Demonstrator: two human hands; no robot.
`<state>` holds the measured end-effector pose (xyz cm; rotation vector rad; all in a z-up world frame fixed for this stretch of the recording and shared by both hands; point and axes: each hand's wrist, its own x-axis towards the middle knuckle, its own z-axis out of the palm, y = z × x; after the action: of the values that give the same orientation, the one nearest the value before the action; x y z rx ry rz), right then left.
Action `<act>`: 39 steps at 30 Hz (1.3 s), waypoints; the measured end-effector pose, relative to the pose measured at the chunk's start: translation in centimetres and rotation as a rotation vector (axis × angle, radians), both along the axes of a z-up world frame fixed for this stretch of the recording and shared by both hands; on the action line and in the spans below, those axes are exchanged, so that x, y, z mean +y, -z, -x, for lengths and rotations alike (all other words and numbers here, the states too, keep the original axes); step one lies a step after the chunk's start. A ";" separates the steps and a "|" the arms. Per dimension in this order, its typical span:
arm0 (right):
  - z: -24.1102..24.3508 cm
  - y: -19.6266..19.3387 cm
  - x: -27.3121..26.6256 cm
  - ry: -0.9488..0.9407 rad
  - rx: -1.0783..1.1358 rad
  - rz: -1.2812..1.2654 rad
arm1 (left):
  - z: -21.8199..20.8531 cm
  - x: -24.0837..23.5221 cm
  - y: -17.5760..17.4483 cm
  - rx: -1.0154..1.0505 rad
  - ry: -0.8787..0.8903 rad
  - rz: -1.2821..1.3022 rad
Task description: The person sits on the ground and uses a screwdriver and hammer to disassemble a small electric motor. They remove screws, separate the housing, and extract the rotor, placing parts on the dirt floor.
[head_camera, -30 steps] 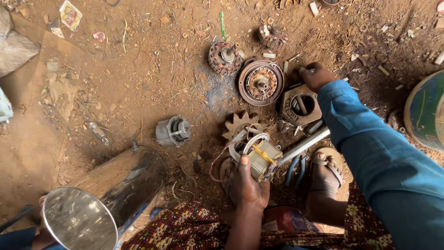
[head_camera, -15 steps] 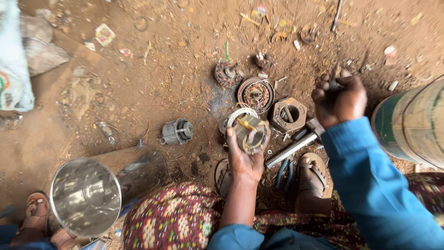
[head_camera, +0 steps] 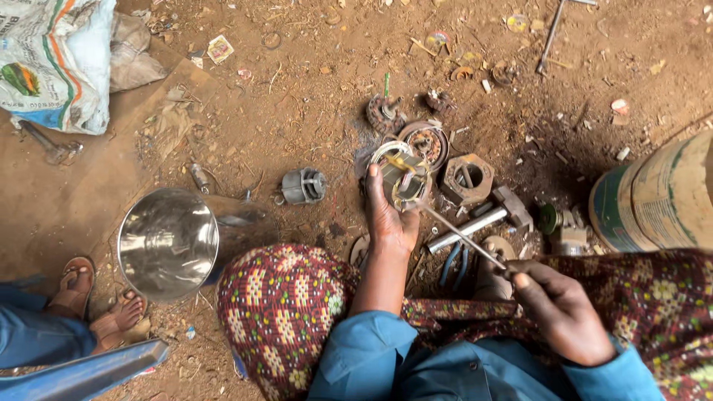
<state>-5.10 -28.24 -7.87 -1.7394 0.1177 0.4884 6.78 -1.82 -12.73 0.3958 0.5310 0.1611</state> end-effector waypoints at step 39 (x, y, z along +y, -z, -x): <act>0.6 -2.5 0.7 -0.035 0.556 -0.382 | 1.1 -1.4 0.4 0.091 0.054 -0.412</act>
<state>-5.66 -27.56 -5.37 -1.2009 0.3640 0.9476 5.65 -3.20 -13.13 0.8212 0.5765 0.2011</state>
